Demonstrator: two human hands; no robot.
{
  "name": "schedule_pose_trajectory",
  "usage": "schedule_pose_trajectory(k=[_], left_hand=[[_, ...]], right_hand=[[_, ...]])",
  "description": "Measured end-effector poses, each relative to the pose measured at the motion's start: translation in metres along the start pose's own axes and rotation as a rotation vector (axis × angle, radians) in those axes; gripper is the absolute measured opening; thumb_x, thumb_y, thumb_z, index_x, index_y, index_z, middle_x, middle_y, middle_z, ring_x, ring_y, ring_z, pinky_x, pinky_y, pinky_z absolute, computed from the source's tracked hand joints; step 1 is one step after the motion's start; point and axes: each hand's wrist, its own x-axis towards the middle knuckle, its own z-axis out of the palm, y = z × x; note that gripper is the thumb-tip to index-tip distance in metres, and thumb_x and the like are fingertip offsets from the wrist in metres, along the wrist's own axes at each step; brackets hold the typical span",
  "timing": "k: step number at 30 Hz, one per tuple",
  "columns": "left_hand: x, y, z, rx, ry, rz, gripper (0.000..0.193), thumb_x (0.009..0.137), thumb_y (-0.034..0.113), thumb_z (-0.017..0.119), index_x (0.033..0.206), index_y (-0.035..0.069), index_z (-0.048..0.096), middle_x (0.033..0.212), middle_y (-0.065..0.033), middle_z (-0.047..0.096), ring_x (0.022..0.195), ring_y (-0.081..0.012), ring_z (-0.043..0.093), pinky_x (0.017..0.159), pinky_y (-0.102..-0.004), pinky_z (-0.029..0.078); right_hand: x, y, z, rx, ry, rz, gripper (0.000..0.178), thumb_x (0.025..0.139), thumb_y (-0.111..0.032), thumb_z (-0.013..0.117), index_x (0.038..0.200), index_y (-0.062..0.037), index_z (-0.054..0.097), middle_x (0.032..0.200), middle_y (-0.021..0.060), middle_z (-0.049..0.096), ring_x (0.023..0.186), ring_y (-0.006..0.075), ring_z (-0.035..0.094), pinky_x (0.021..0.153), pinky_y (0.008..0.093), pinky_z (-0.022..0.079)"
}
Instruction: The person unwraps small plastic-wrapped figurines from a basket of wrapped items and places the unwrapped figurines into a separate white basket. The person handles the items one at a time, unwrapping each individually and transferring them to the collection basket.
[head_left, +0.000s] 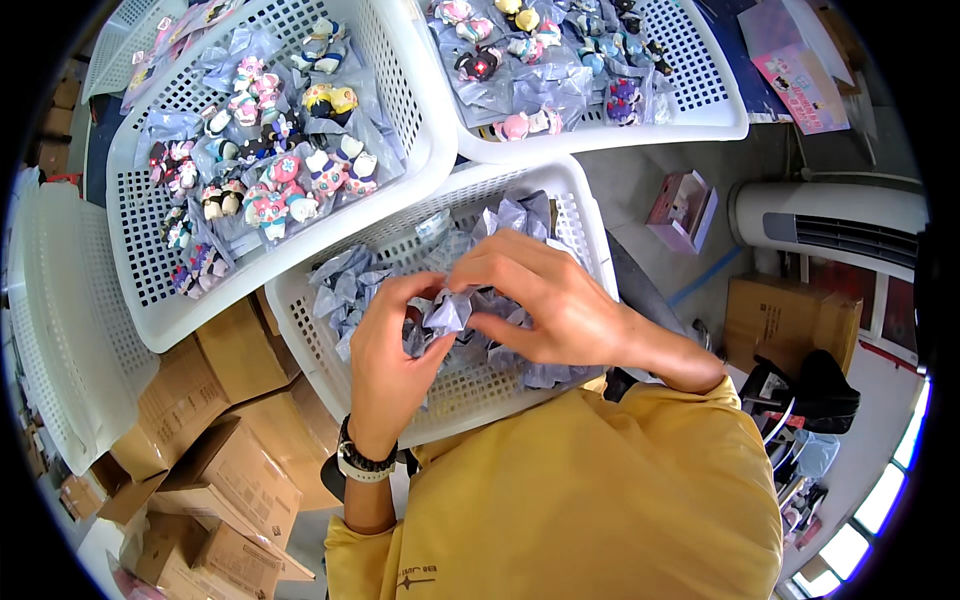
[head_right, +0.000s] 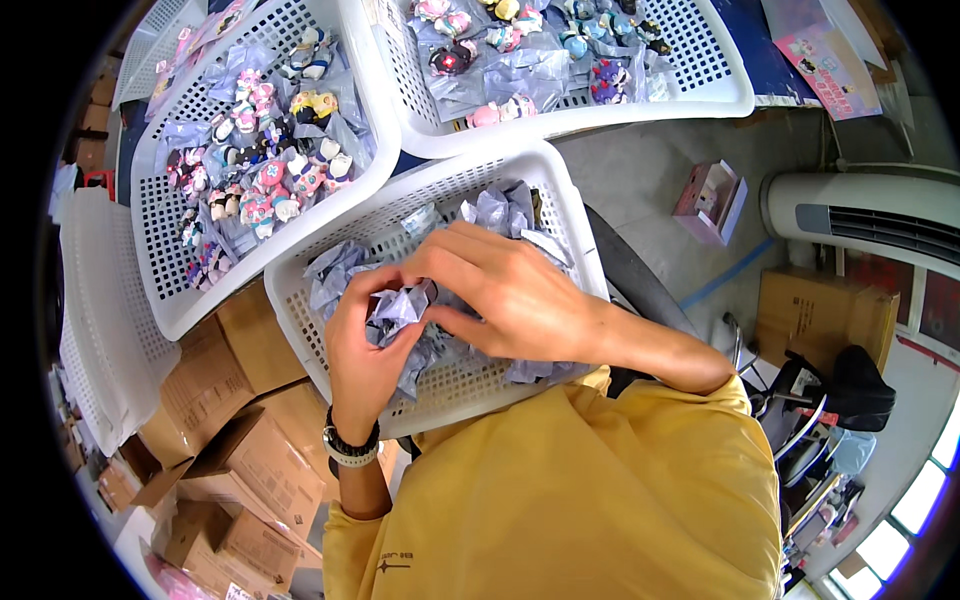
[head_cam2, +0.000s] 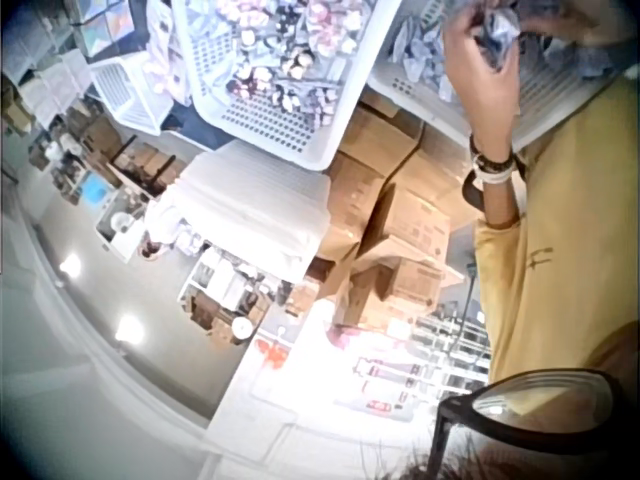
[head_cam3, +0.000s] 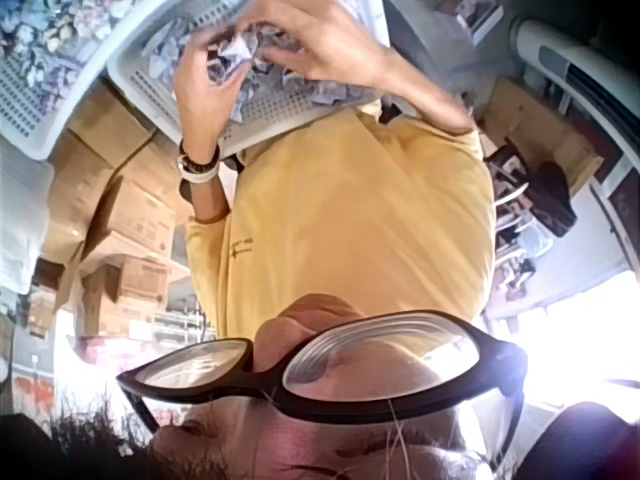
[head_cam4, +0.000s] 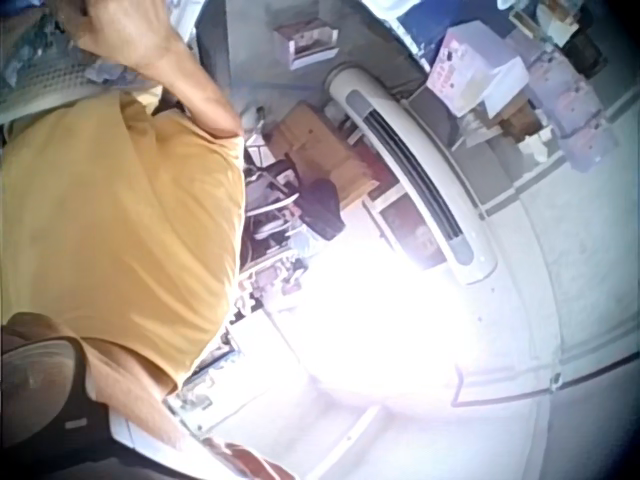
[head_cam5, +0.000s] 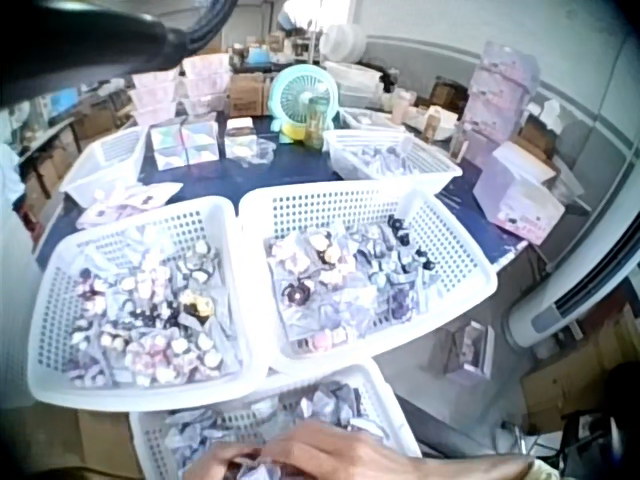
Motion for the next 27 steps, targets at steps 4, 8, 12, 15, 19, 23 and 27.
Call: schedule_pose_trajectory(k=[4, 8, 12, 15, 19, 23, 27], left_hand=[[-0.003, 0.002, 0.002, 0.089, 0.026, 0.096, 0.056, 0.080, -0.003, 0.086, 0.131, 0.004, 0.063, 0.124, -0.0128, 0.070, 0.111, -0.0331, 0.070, 0.089, -0.0402, 0.057], [-0.002, 0.005, 0.005, 0.123, 0.049, 0.155, 0.053, 0.081, -0.004, 0.084, 0.130, 0.001, 0.061, 0.120, -0.0135, 0.069, 0.107, -0.0305, 0.070, 0.093, -0.0393, 0.056], [-0.006, 0.006, 0.004, 0.153, 0.023, 0.096, 0.050, 0.082, -0.004, 0.085, 0.126, 0.000, 0.062, 0.119, -0.0183, 0.069, 0.107, -0.0397, 0.070, 0.087, -0.0442, 0.058], [-0.008, 0.007, 0.007, 0.117, 0.050, 0.073, 0.047, 0.083, -0.004, 0.084, 0.125, 0.000, 0.063, 0.116, -0.0193, 0.070, 0.103, -0.0397, 0.072, 0.087, -0.0437, 0.058], [-0.009, 0.010, 0.009, 0.153, 0.045, 0.025, 0.045, 0.083, -0.006, 0.082, 0.124, 0.000, 0.065, 0.113, -0.0200, 0.071, 0.101, -0.0395, 0.073, 0.086, -0.0442, 0.058], [-0.011, 0.006, 0.010, 0.190, 0.115, 0.083, 0.043, 0.083, -0.008, 0.079, 0.124, 0.001, 0.069, 0.109, -0.0202, 0.076, 0.094, -0.0383, 0.075, 0.081, -0.0433, 0.059], [-0.016, 0.013, 0.006, 0.221, 0.125, 0.008, 0.039, 0.083, -0.009, 0.077, 0.120, 0.002, 0.076, 0.099, -0.0192, 0.078, 0.083, -0.0358, 0.076, 0.073, -0.0394, 0.060]], right_hand=[[0.009, -0.006, -0.002, -0.019, -0.020, -0.148, 0.041, 0.084, -0.002, 0.085, 0.123, -0.0055, 0.072, 0.120, 0.0117, 0.071, 0.101, 0.0339, 0.071, 0.085, 0.0425, 0.060], [-0.002, 0.001, 0.005, 0.166, -0.043, -0.069, 0.038, 0.084, 0.000, 0.083, 0.120, -0.0064, 0.072, 0.121, 0.0116, 0.070, 0.102, 0.0336, 0.072, 0.081, 0.0427, 0.061], [-0.001, -0.004, 0.002, 0.133, -0.034, -0.060, 0.031, 0.084, 0.000, 0.079, 0.113, -0.0051, 0.070, 0.118, 0.0095, 0.069, 0.104, 0.0325, 0.071, 0.077, 0.0429, 0.061], [0.000, -0.006, -0.003, -0.005, -0.064, -0.127, 0.030, 0.083, -0.002, 0.078, 0.111, -0.0042, 0.070, 0.118, 0.0090, 0.068, 0.104, 0.0303, 0.071, 0.074, 0.0412, 0.062], [-0.003, -0.010, 0.000, -0.116, -0.083, -0.083, 0.029, 0.083, -0.006, 0.077, 0.112, -0.0047, 0.072, 0.120, 0.0082, 0.068, 0.104, 0.0276, 0.070, 0.069, 0.0390, 0.062], [-0.002, -0.010, 0.000, -0.129, -0.104, -0.081, 0.034, 0.084, -0.006, 0.080, 0.117, -0.0061, 0.074, 0.118, 0.0079, 0.070, 0.102, 0.0277, 0.072, 0.071, 0.0390, 0.063], [0.001, -0.009, -0.003, -0.117, -0.130, -0.112, 0.038, 0.085, -0.007, 0.085, 0.122, -0.0064, 0.076, 0.118, 0.0076, 0.074, 0.099, 0.0295, 0.074, 0.073, 0.0386, 0.064]])
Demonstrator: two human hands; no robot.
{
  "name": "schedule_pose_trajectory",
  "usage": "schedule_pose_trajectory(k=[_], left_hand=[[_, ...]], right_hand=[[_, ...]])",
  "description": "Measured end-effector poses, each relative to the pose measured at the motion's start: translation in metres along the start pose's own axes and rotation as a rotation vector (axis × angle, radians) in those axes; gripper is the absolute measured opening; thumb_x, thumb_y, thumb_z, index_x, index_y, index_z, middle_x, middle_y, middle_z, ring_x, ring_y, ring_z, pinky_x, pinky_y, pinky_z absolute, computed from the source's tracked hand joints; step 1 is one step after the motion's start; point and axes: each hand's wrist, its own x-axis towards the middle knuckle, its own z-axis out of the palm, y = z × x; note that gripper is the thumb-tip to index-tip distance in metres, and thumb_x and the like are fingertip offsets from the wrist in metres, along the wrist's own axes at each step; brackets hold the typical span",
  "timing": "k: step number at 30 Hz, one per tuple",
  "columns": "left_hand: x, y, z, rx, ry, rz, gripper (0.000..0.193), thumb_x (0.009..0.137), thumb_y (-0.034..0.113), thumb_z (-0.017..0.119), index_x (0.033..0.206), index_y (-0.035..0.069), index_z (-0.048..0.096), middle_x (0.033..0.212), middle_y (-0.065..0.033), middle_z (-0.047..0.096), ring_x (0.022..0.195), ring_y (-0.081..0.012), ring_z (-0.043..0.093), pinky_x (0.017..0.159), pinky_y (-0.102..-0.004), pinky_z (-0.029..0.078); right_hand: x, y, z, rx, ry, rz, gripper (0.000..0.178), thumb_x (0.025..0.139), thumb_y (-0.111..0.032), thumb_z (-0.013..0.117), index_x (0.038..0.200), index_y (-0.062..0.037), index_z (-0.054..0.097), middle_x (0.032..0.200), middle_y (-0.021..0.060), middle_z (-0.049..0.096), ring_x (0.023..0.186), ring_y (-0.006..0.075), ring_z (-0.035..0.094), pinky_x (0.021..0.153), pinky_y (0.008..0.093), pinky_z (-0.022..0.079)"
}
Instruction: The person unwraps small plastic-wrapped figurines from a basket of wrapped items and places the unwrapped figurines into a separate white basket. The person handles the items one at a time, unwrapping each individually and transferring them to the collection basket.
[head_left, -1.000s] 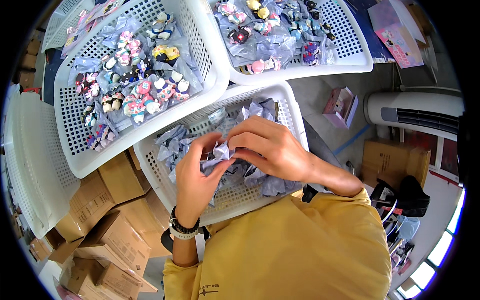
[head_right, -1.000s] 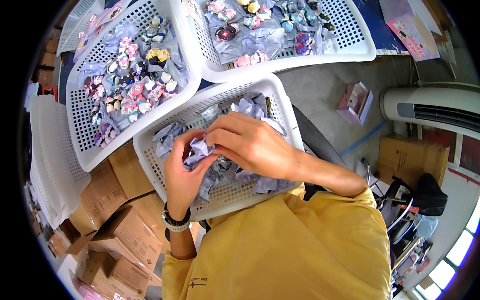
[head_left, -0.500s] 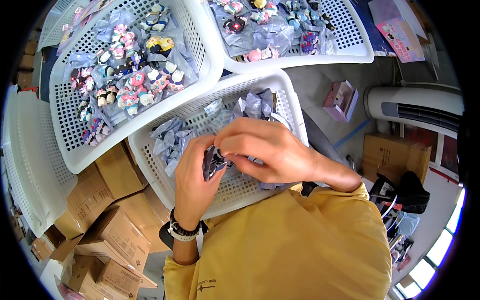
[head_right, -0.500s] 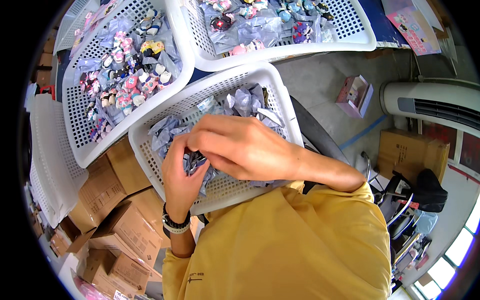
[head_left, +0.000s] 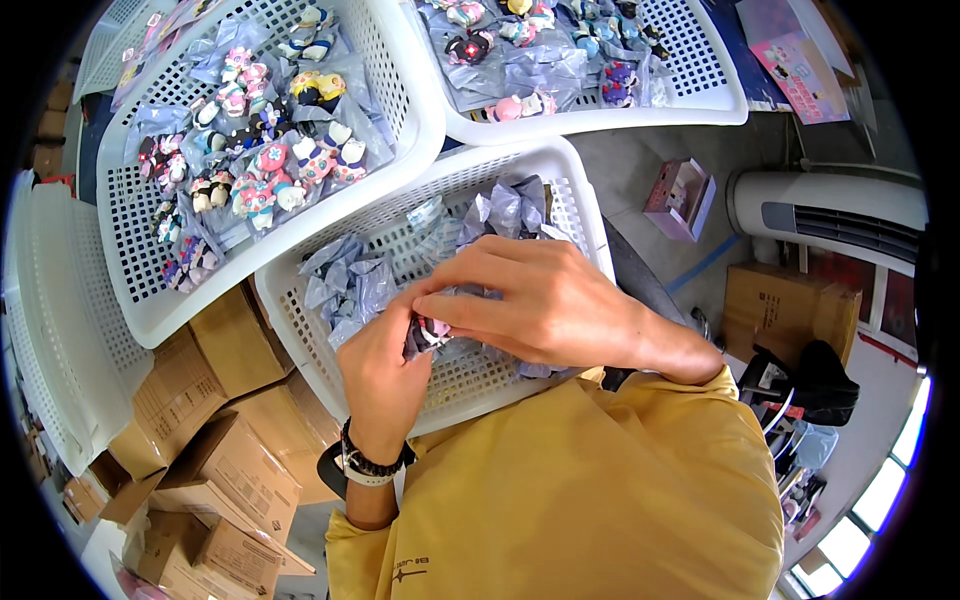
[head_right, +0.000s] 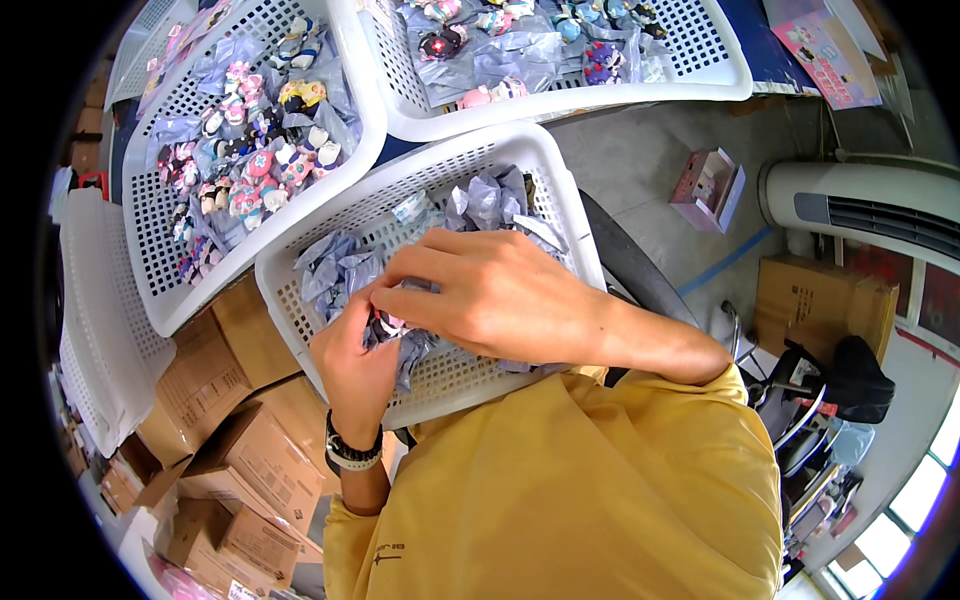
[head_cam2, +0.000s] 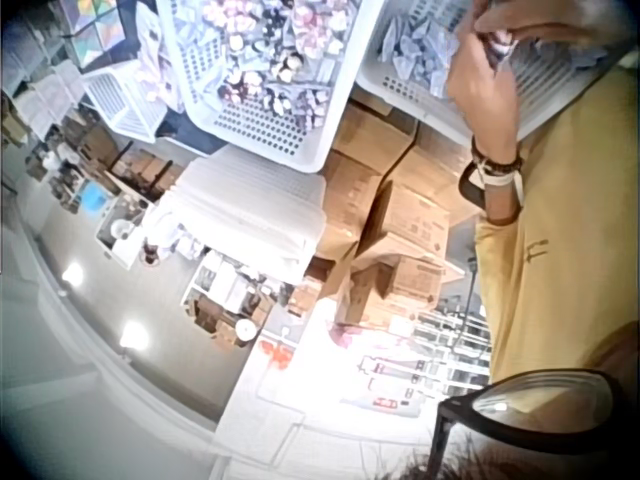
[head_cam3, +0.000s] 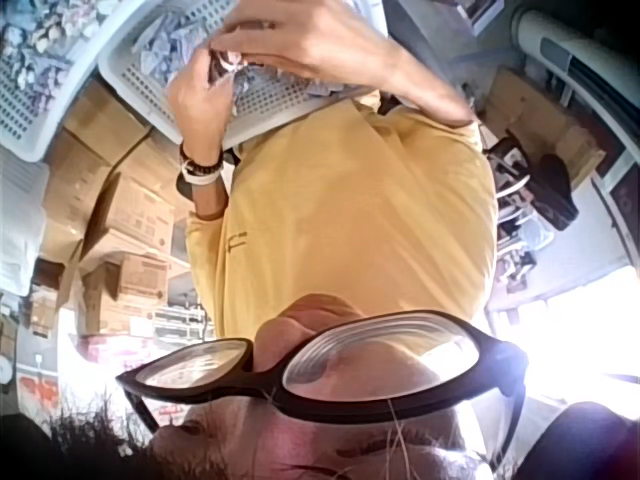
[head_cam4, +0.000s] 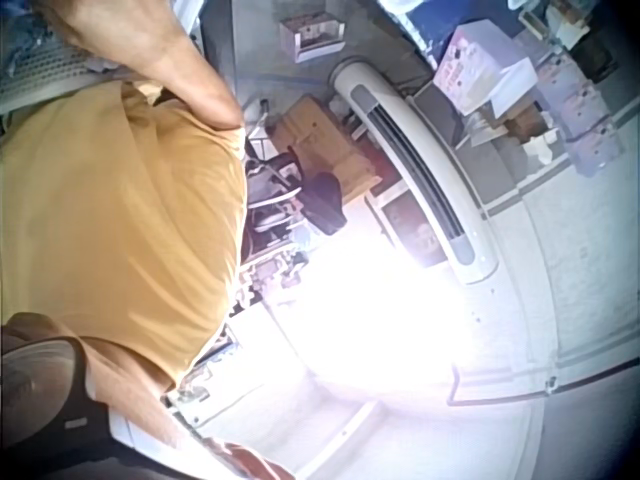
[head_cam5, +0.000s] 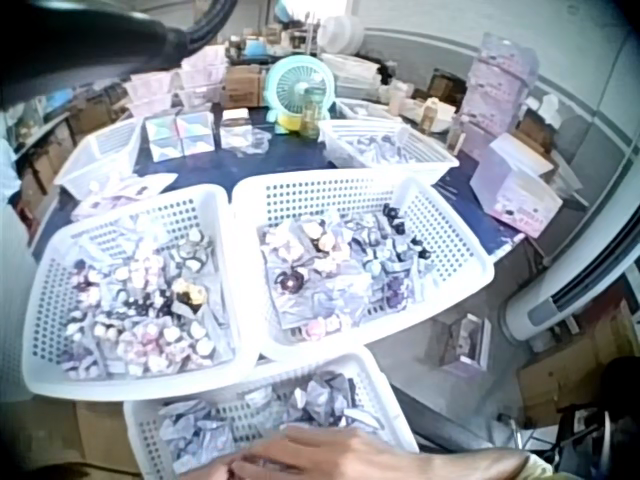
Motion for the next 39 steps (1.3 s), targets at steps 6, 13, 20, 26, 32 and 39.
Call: schedule_pose_trajectory(k=[6, 13, 20, 26, 32, 39], left_hand=[[0.000, 0.000, -0.002, -0.020, 0.022, 0.041, 0.027, 0.085, -0.009, 0.077, 0.111, -0.001, 0.078, 0.076, -0.0159, 0.070, 0.062, -0.0209, 0.066, 0.063, -0.0302, 0.052], [0.000, 0.001, -0.006, -0.086, -0.035, -0.058, 0.022, 0.090, -0.003, 0.080, 0.111, 0.000, 0.077, 0.093, -0.0175, 0.078, 0.078, -0.0349, 0.075, 0.070, -0.0365, 0.057], [-0.006, -0.004, -0.010, -0.064, -0.058, -0.109, 0.014, 0.096, 0.008, 0.081, 0.097, -0.002, 0.071, 0.077, -0.0208, 0.067, 0.066, -0.0387, 0.066, 0.059, -0.0417, 0.048], [-0.021, -0.012, -0.004, -0.079, -0.043, -0.182, 0.017, 0.099, 0.013, 0.079, 0.108, 0.000, 0.073, 0.085, -0.0214, 0.073, 0.074, -0.0427, 0.072, 0.064, -0.0449, 0.054], [-0.035, -0.021, -0.003, 0.008, -0.060, -0.038, 0.017, 0.096, 0.012, 0.081, 0.106, 0.001, 0.074, 0.093, -0.0177, 0.072, 0.084, -0.0404, 0.071, 0.068, -0.0479, 0.054], [-0.048, -0.044, 0.005, 0.106, -0.091, -0.009, 0.027, 0.093, 0.012, 0.081, 0.104, -0.004, 0.062, 0.096, -0.0235, 0.066, 0.088, -0.0459, 0.064, 0.077, -0.0531, 0.050]], right_hand=[[0.002, 0.003, 0.001, 0.055, 0.022, -0.076, 0.035, 0.083, -0.009, 0.086, 0.117, -0.0065, 0.075, 0.112, 0.0062, 0.074, 0.099, 0.0282, 0.072, 0.079, 0.0390, 0.061], [-0.003, 0.009, -0.003, 0.619, 0.149, 0.257, 0.037, 0.090, 0.004, 0.086, 0.124, 0.0001, 0.073, 0.121, 0.0093, 0.075, 0.107, 0.0215, 0.071, 0.094, 0.0373, 0.056], [0.003, 0.002, -0.003, 1.083, 0.242, 0.480, 0.045, 0.101, 0.011, 0.070, 0.145, 0.0028, 0.063, 0.148, 0.0121, 0.061, 0.127, 0.0191, 0.063, 0.113, 0.0388, 0.053], [0.012, 0.000, -0.012, 1.210, 0.175, 0.544, 0.045, 0.101, 0.013, 0.068, 0.145, 0.0022, 0.064, 0.145, 0.0128, 0.063, 0.128, 0.0231, 0.067, 0.110, 0.0414, 0.059], [0.025, -0.010, -0.020, 1.217, 0.173, 0.478, 0.054, 0.096, 0.016, 0.071, 0.149, 0.0048, 0.064, 0.148, 0.0146, 0.062, 0.133, 0.0219, 0.059, 0.111, 0.0388, 0.053], [0.044, -0.004, -0.029, 1.172, 0.039, 0.268, 0.047, 0.098, 0.022, 0.064, 0.140, 0.0013, 0.064, 0.142, 0.0128, 0.064, 0.130, 0.0215, 0.065, 0.111, 0.0385, 0.058]])
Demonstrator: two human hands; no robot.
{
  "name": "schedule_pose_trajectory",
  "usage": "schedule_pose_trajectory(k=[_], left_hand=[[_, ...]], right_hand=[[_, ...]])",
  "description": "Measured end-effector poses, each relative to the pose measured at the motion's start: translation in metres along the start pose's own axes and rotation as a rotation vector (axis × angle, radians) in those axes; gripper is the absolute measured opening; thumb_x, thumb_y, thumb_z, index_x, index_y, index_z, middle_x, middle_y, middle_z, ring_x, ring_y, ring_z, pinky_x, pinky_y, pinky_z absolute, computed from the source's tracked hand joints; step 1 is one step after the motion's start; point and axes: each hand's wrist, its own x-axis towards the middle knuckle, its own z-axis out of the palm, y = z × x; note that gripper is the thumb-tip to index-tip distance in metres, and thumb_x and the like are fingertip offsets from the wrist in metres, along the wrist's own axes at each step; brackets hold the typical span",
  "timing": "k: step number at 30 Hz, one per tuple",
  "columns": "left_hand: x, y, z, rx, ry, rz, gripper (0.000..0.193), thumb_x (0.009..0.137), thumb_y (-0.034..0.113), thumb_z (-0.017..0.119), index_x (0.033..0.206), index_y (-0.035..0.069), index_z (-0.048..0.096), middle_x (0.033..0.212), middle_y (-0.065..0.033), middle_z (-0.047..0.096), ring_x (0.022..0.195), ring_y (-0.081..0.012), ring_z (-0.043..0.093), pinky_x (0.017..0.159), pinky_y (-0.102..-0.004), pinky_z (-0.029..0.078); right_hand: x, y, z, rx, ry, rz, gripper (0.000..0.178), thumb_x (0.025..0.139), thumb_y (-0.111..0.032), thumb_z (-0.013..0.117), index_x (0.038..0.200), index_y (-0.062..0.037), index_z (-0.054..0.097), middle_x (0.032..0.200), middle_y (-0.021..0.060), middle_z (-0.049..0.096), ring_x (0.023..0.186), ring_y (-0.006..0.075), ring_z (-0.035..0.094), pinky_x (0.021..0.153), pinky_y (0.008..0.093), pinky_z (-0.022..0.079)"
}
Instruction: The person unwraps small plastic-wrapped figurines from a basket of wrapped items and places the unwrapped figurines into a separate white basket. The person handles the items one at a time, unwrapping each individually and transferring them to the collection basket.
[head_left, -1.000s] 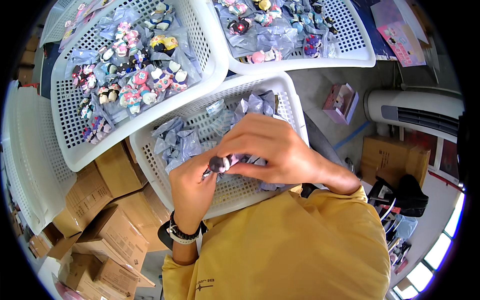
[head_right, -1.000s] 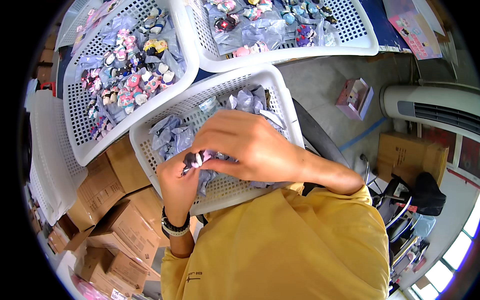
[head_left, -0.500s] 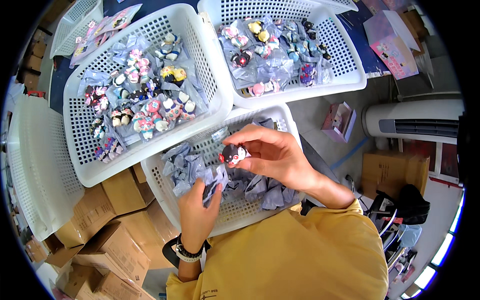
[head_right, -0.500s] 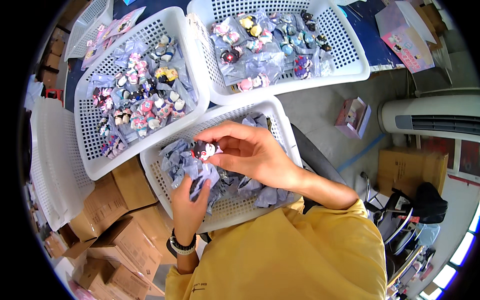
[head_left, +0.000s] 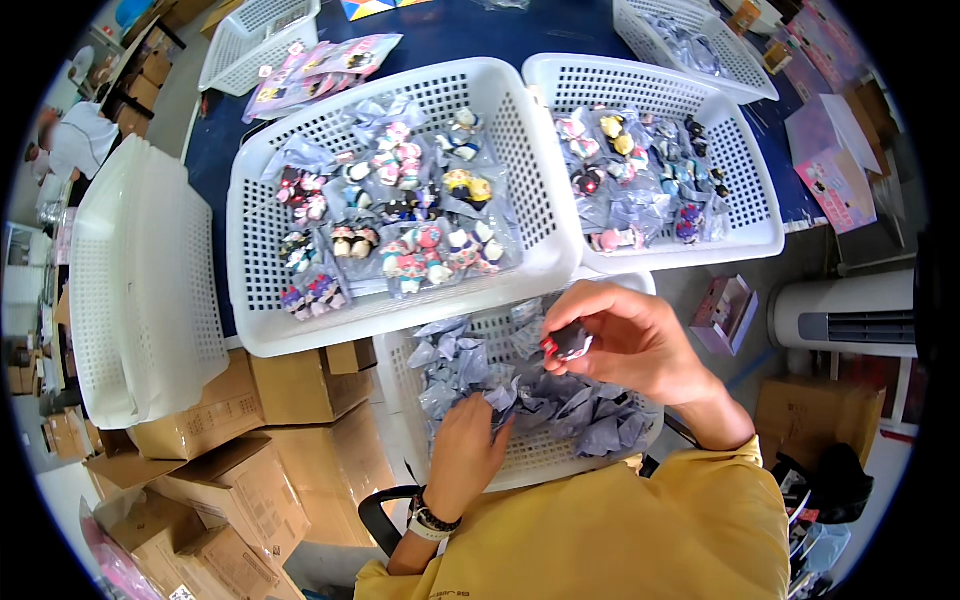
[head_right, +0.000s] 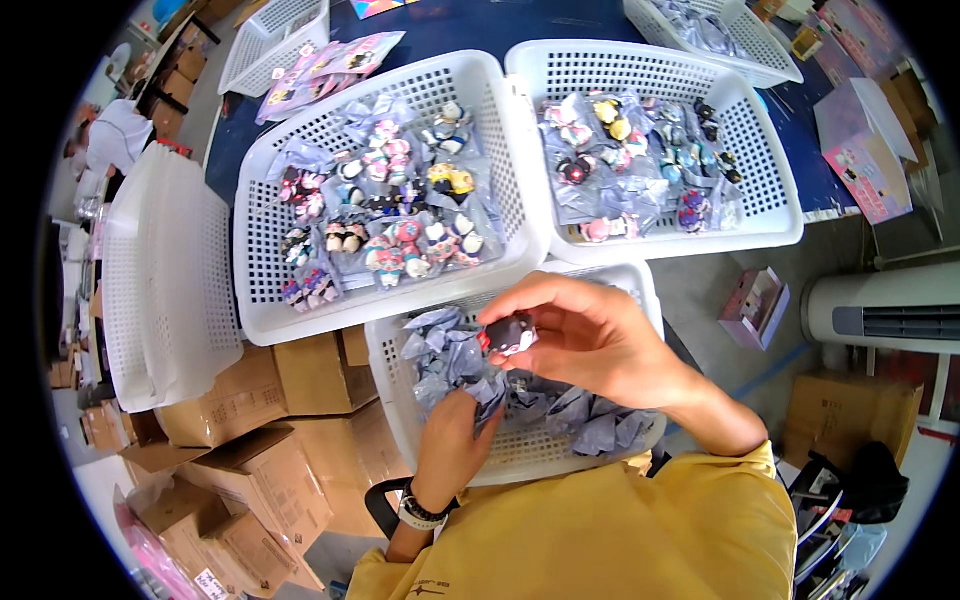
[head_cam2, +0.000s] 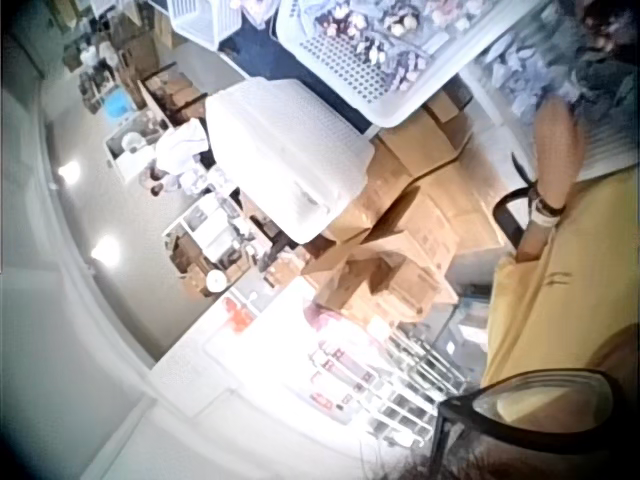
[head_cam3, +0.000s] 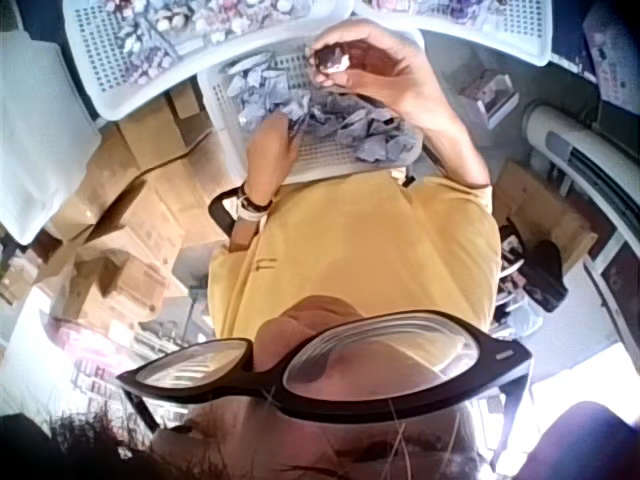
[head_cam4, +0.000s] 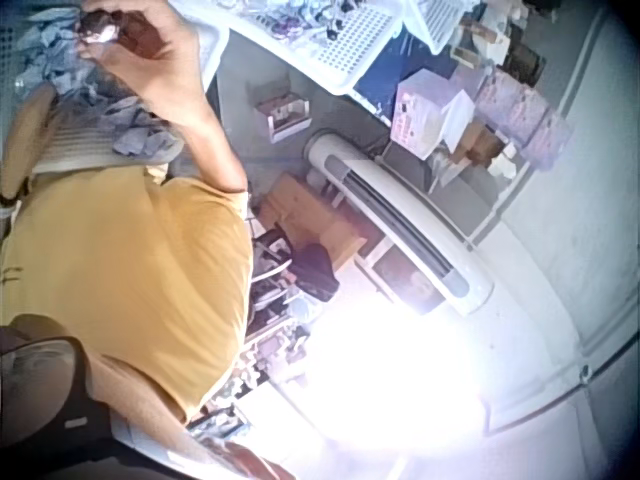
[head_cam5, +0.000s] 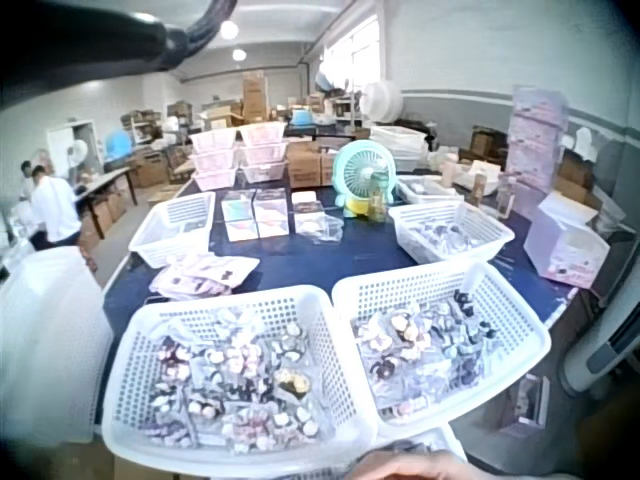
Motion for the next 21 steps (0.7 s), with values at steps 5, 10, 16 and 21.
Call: schedule_pose_trajectory(k=[5, 10, 16, 21], left_hand=[[-0.002, -0.004, -0.007, -0.044, 0.003, -0.109, 0.034, 0.094, 0.014, 0.081, 0.117, -0.002, 0.062, 0.097, -0.0222, 0.068, 0.095, -0.0448, 0.064, 0.082, -0.0514, 0.048], [-0.001, -0.014, -0.012, 0.030, 0.072, -0.034, 0.037, 0.095, 0.012, 0.079, 0.125, -0.001, 0.062, 0.111, -0.0220, 0.070, 0.103, -0.0454, 0.064, 0.088, -0.0523, 0.049], [-0.004, -0.018, -0.011, 0.017, 0.074, -0.116, 0.035, 0.099, 0.009, 0.073, 0.130, -0.003, 0.061, 0.115, -0.0257, 0.069, 0.106, -0.0469, 0.063, 0.091, -0.0533, 0.049], [-0.003, -0.024, -0.012, -0.027, 0.093, -0.110, 0.036, 0.100, 0.009, 0.072, 0.132, -0.003, 0.060, 0.113, -0.0273, 0.069, 0.104, -0.0490, 0.063, 0.092, -0.0550, 0.049]], right_hand=[[0.022, -0.017, 0.006, -0.134, 0.001, 0.017, 0.045, 0.097, 0.015, 0.071, 0.138, -0.0007, 0.063, 0.137, 0.0093, 0.065, 0.128, 0.0174, 0.065, 0.099, 0.0326, 0.061], [0.054, -0.030, 0.020, -0.351, 0.085, 0.047, 0.043, 0.092, 0.014, 0.078, 0.130, 0.0016, 0.064, 0.126, 0.0151, 0.071, 0.120, 0.0265, 0.073, 0.105, 0.0426, 0.060], [0.098, -0.025, 0.022, -0.462, -0.028, 0.003, 0.038, 0.096, 0.014, 0.073, 0.131, 0.0000, 0.068, 0.130, 0.0067, 0.068, 0.125, 0.0163, 0.067, 0.107, 0.0338, 0.059], [0.130, -0.026, 0.029, -0.747, -0.118, -0.006, 0.030, 0.096, 0.000, 0.081, 0.125, -0.0037, 0.074, 0.119, 0.0065, 0.076, 0.118, 0.0116, 0.067, 0.091, 0.0293, 0.058]])
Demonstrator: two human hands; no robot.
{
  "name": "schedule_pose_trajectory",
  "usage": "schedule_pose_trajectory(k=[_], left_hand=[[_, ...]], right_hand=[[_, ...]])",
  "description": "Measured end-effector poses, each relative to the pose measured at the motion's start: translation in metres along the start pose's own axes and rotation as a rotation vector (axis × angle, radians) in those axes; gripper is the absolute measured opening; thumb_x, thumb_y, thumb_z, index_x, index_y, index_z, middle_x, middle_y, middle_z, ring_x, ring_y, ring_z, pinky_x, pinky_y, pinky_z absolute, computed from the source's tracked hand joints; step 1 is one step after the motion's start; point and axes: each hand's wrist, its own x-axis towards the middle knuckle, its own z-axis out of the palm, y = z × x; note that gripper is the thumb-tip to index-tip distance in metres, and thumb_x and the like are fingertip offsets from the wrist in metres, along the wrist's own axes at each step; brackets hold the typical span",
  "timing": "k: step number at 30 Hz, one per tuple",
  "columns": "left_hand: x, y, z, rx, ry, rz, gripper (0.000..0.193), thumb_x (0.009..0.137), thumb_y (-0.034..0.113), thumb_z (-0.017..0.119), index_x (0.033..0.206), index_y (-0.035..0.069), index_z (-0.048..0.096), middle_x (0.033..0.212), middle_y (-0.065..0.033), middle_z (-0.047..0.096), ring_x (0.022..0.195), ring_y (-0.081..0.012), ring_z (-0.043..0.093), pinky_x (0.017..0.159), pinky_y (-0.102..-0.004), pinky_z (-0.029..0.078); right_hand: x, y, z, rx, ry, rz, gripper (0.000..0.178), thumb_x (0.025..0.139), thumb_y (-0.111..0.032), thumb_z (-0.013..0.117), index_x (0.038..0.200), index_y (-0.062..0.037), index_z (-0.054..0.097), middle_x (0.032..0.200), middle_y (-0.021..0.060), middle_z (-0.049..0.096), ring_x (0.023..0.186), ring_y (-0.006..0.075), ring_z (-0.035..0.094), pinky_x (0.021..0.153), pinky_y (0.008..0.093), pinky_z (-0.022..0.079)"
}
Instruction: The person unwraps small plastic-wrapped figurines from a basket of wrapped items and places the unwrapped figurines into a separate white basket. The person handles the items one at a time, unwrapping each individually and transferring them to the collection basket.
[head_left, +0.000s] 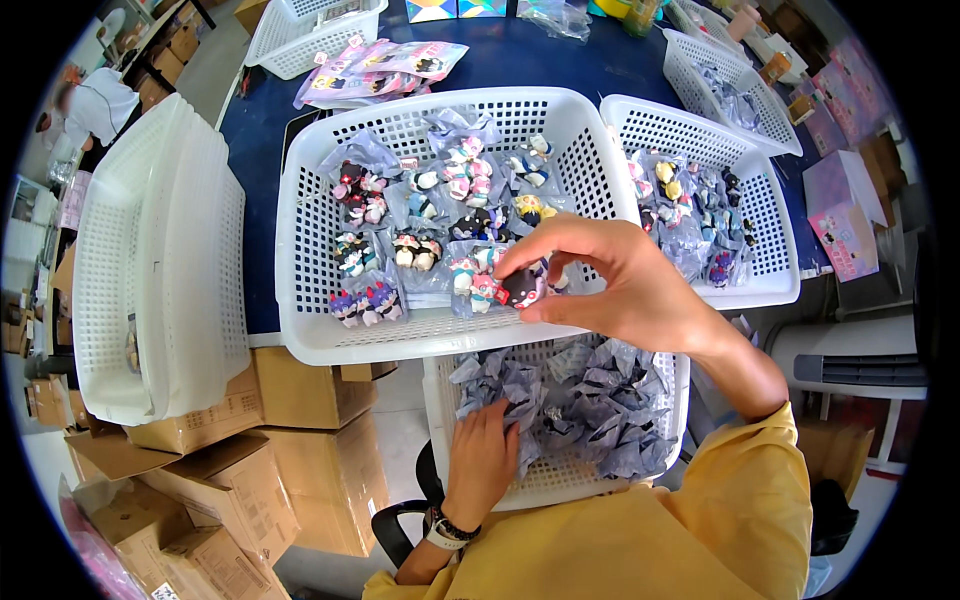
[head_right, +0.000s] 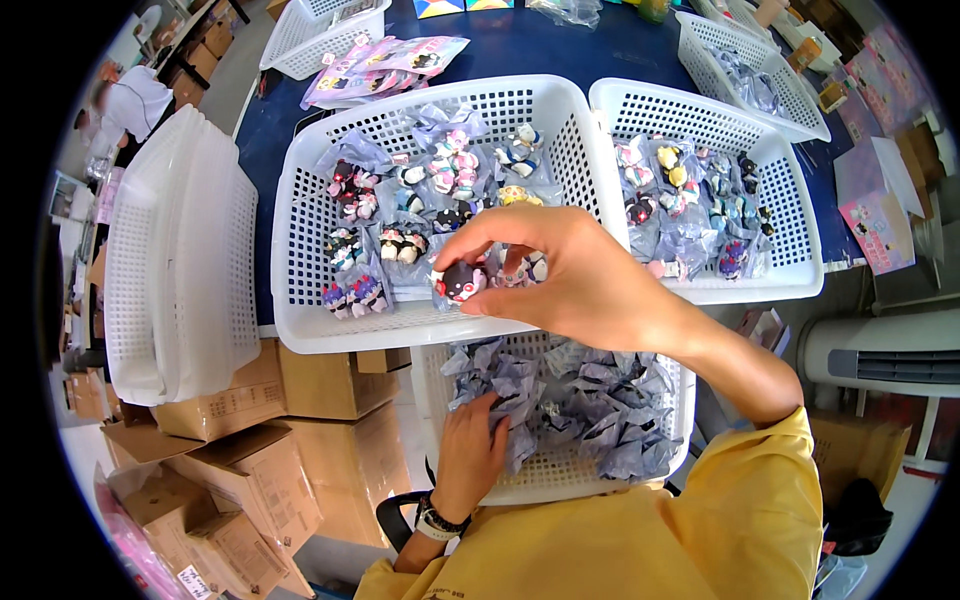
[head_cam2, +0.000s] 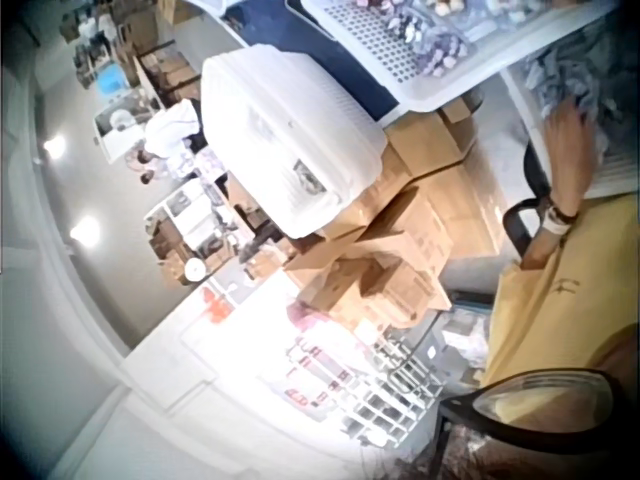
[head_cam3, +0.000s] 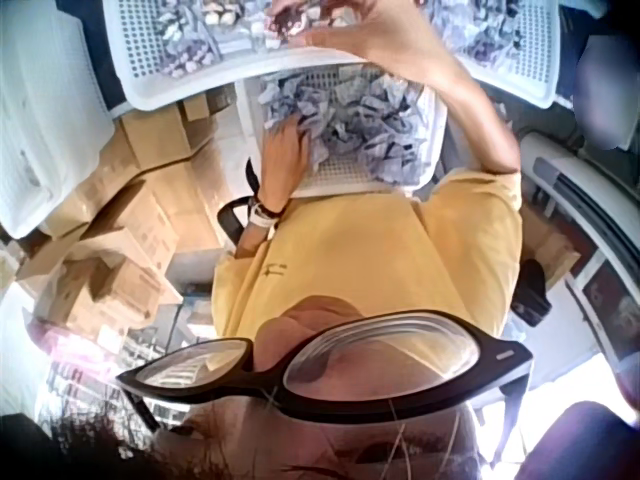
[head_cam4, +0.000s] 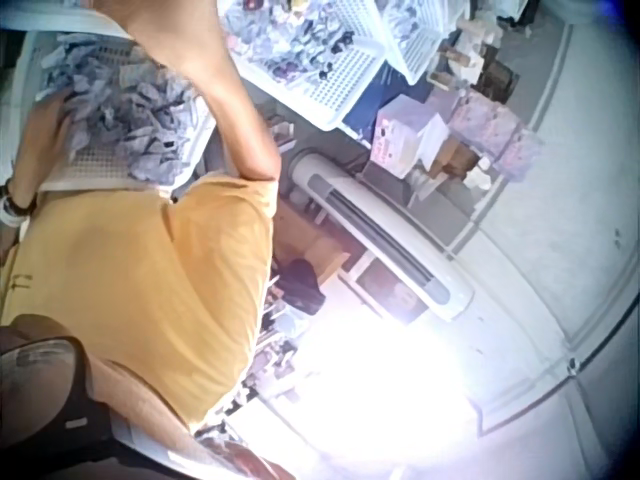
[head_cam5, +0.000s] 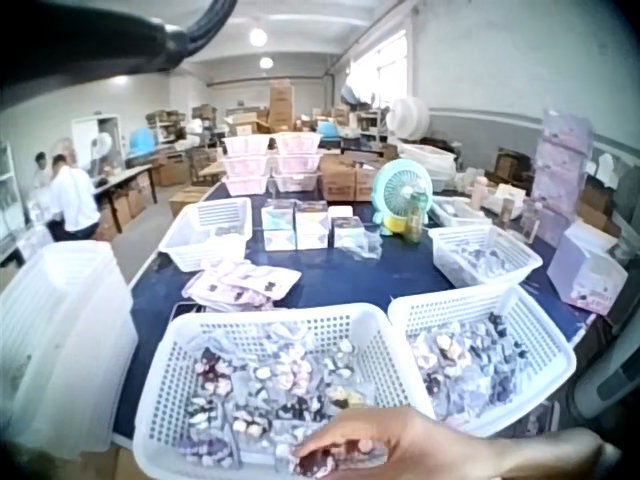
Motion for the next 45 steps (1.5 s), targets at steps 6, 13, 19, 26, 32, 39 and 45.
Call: schedule_pose_trajectory(k=[6, 13, 19, 26, 32, 39, 45], left_hand=[[0.000, -0.002, 0.000, 0.008, 0.003, 0.016, 0.036, 0.100, 0.009, 0.071, 0.132, -0.003, 0.061, 0.114, -0.0272, 0.071, 0.104, -0.0491, 0.064, 0.092, -0.0547, 0.051], [-0.002, -0.006, 0.001, -0.001, 0.023, 0.022, 0.037, 0.099, 0.009, 0.073, 0.132, -0.002, 0.062, 0.114, -0.0250, 0.072, 0.104, -0.0465, 0.066, 0.091, -0.0538, 0.052], [-0.002, -0.009, 0.002, 0.015, 0.019, 0.037, 0.040, 0.097, 0.010, 0.074, 0.133, -0.002, 0.061, 0.112, -0.0216, 0.072, 0.103, -0.0425, 0.067, 0.091, -0.0514, 0.053], [-0.003, -0.012, 0.005, 0.030, 0.018, 0.041, 0.040, 0.098, 0.011, 0.073, 0.134, -0.002, 0.060, 0.112, -0.0204, 0.072, 0.103, -0.0404, 0.068, 0.091, -0.0506, 0.053], [-0.003, -0.011, 0.004, 0.025, 0.005, 0.023, 0.041, 0.098, 0.012, 0.074, 0.135, -0.001, 0.060, 0.112, -0.0205, 0.072, 0.104, -0.0408, 0.068, 0.091, -0.0510, 0.053], [-0.003, -0.013, 0.005, 0.022, 0.010, 0.040, 0.041, 0.098, 0.012, 0.073, 0.135, -0.002, 0.060, 0.111, -0.0208, 0.072, 0.103, -0.0414, 0.068, 0.091, -0.0512, 0.054], [-0.006, -0.008, 0.003, -0.011, -0.006, -0.044, 0.045, 0.099, 0.011, 0.072, 0.139, -0.003, 0.058, 0.115, -0.0249, 0.072, 0.102, -0.0461, 0.068, 0.090, -0.0531, 0.054]], right_hand=[[0.058, 0.005, 0.003, 0.126, -0.050, 0.073, 0.029, 0.094, -0.001, 0.082, 0.122, -0.0026, 0.075, 0.111, 0.0074, 0.078, 0.100, 0.0139, 0.073, 0.085, 0.0307, 0.059], [0.150, 0.044, 0.021, 0.023, -0.194, 0.027, 0.032, 0.094, 0.003, 0.081, 0.125, -0.0008, 0.076, 0.123, 0.0057, 0.077, 0.101, 0.0111, 0.072, 0.097, 0.0300, 0.060], [0.184, 0.065, 0.030, -0.093, -0.184, -0.130, 0.028, 0.091, -0.002, 0.084, 0.118, -0.0024, 0.077, 0.111, 0.0075, 0.080, 0.096, 0.0135, 0.074, 0.092, 0.0323, 0.060], [0.231, 0.077, 0.039, -0.423, 0.012, -0.397, 0.030, 0.086, -0.003, 0.087, 0.114, -0.0041, 0.076, 0.105, 0.0124, 0.078, 0.099, 0.0245, 0.078, 0.089, 0.0373, 0.062], [0.240, 0.078, 0.066, -0.677, 0.067, -0.433, 0.030, 0.085, -0.006, 0.085, 0.113, -0.0040, 0.077, 0.108, 0.0138, 0.077, 0.099, 0.0366, 0.075, 0.089, 0.0456, 0.060], [0.244, 0.084, 0.069, -0.663, 0.058, -0.501, 0.029, 0.087, -0.004, 0.082, 0.116, -0.0023, 0.077, 0.115, 0.0157, 0.074, 0.101, 0.0414, 0.073, 0.091, 0.0495, 0.059], [0.211, 0.049, 0.045, -0.682, 0.075, -0.531, 0.025, 0.091, -0.002, 0.080, 0.115, -0.0011, 0.075, 0.112, 0.0156, 0.072, 0.096, 0.0389, 0.074, 0.084, 0.0448, 0.061]])
